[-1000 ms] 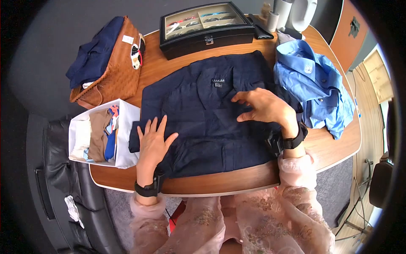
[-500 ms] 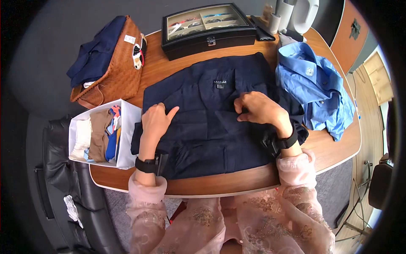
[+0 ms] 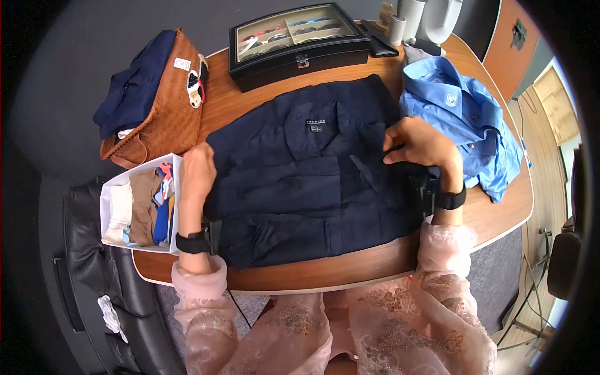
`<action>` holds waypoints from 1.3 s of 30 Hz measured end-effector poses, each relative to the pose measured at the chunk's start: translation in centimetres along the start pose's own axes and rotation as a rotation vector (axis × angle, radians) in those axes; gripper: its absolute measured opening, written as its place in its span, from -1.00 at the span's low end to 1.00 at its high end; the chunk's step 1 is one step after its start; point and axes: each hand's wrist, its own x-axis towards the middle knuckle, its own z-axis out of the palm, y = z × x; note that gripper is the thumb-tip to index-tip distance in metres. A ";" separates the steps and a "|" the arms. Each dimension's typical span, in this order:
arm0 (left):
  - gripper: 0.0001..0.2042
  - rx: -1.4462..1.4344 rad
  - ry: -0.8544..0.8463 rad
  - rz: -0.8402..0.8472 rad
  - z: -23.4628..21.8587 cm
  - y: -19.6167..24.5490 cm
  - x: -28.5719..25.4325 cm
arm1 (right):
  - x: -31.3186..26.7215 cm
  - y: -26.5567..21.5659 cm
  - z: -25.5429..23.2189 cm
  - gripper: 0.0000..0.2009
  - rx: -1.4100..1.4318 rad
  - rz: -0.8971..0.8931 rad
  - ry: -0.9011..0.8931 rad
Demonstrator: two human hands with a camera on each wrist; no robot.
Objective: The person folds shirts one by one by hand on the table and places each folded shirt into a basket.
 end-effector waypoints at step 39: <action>-0.90 -0.344 0.239 -0.069 -1.7 2.9 -1.2 | 1.1 -1.3 0.6 -0.88 0.184 0.010 0.432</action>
